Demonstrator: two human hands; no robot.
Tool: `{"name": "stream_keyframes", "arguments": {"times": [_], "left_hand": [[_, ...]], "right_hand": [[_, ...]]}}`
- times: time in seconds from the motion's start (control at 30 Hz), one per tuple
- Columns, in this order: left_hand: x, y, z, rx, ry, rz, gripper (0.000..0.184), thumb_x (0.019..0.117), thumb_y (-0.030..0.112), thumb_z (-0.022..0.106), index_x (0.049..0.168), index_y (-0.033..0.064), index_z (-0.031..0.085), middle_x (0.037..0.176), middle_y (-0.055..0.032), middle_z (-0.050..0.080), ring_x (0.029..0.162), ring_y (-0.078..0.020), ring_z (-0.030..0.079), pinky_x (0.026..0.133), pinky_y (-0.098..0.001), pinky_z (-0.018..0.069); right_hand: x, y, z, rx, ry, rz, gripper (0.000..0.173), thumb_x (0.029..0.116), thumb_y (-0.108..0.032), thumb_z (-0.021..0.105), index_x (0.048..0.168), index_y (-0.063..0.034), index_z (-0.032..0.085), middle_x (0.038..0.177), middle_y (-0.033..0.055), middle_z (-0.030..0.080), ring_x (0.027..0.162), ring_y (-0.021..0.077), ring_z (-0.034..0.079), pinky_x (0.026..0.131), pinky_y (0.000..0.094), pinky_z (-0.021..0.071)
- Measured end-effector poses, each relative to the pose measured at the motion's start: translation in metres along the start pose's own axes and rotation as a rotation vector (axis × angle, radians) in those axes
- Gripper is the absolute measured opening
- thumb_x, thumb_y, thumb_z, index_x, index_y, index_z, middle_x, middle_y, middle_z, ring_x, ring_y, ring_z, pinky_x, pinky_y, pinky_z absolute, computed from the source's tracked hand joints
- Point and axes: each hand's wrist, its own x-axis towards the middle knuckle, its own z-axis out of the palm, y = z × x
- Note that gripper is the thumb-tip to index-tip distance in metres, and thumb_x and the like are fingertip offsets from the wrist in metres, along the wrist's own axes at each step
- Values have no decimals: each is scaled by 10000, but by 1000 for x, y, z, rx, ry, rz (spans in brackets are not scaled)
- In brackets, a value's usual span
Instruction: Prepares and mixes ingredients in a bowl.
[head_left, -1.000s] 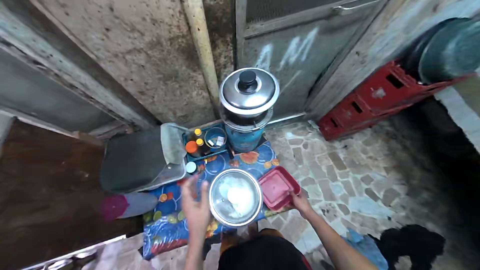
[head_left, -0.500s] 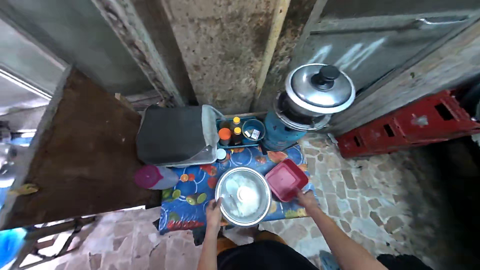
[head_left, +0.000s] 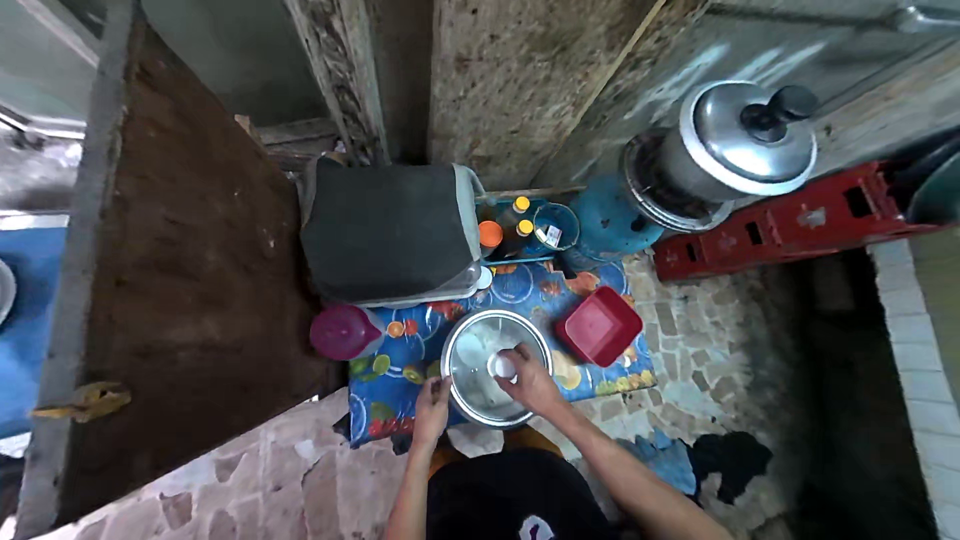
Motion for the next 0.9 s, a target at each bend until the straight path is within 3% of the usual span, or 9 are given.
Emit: {"name": "stream_keyframes", "arguments": {"times": [0.17, 0.3, 0.37, 0.43, 0.6, 0.7, 0.8, 0.83, 0.9], "left_hand": [[-18, -33, -49, 72, -62, -35, 437, 1058, 335, 559, 1318, -14, 599, 1192, -202, 688, 1073, -284, 693, 960, -480, 564], [-40, -79, -80, 96, -41, -139, 437, 1047, 280, 589, 1320, -61, 581, 1206, -252, 669, 1094, -335, 675, 975, -506, 544], [-49, -95, -89, 118, -33, -189, 431, 1045, 280, 596, 1328, -46, 586, 1243, -250, 661, 1122, -343, 669, 979, -520, 542], [-54, -105, -95, 103, -27, -202, 404, 1051, 262, 585, 1318, -41, 594, 1240, -248, 659, 1106, -347, 672, 958, -534, 551], [-62, -105, -95, -14, 38, -176, 395, 1054, 248, 572, 1302, -59, 587, 1179, -259, 663, 1051, -341, 679, 911, -522, 568], [-72, -100, -94, -73, 72, -148, 404, 1058, 253, 554, 1306, -66, 577, 1161, -251, 673, 1034, -324, 688, 903, -512, 575], [-79, -104, -96, -103, 85, -144, 374, 1060, 234, 547, 1272, -70, 587, 1129, -238, 678, 1005, -311, 693, 884, -504, 586], [-81, -106, -97, -114, 87, -153, 370, 1059, 235, 553, 1268, -69, 591, 1126, -234, 678, 1002, -308, 691, 879, -501, 585], [-82, -102, -97, -135, 96, -169, 367, 1052, 235, 568, 1273, -58, 591, 1133, -226, 680, 1003, -297, 695, 874, -489, 589]], "right_hand": [[-24, -22, -52, -7, 181, -55, 515, 779, -351, 814, 1220, -105, 714, 1272, 172, 633, 1064, 274, 670, 906, 455, 584], [-21, -86, -120, -8, 377, -235, 482, 817, -362, 793, 1181, -53, 723, 1188, 183, 658, 965, 257, 676, 825, 429, 589], [2, -125, -140, -20, 413, -279, 471, 831, -364, 804, 1178, -57, 718, 1179, 168, 647, 949, 256, 667, 809, 444, 586], [38, -161, -147, -54, 426, -322, 492, 814, -347, 835, 1216, -94, 706, 1237, 165, 627, 1020, 291, 667, 841, 497, 588], [137, -219, -129, -72, 299, -379, 545, 794, -306, 844, 1278, -112, 687, 1310, 201, 594, 1085, 338, 662, 881, 551, 584], [160, -230, -121, -41, 271, -388, 546, 795, -319, 839, 1265, -88, 684, 1290, 214, 595, 1100, 346, 651, 887, 547, 577], [138, -219, -128, 1, 329, -430, 614, 847, -405, 824, 1348, -94, 653, 1294, 175, 617, 1103, 296, 655, 934, 500, 574], [119, -207, -128, 22, 367, -422, 552, 890, -405, 784, 1328, -95, 655, 1277, 157, 623, 1044, 274, 668, 898, 484, 585], [75, -162, -110, 18, 386, -330, 326, 996, -353, 666, 1171, -78, 685, 1130, 128, 670, 918, 262, 692, 811, 489, 603]]}}
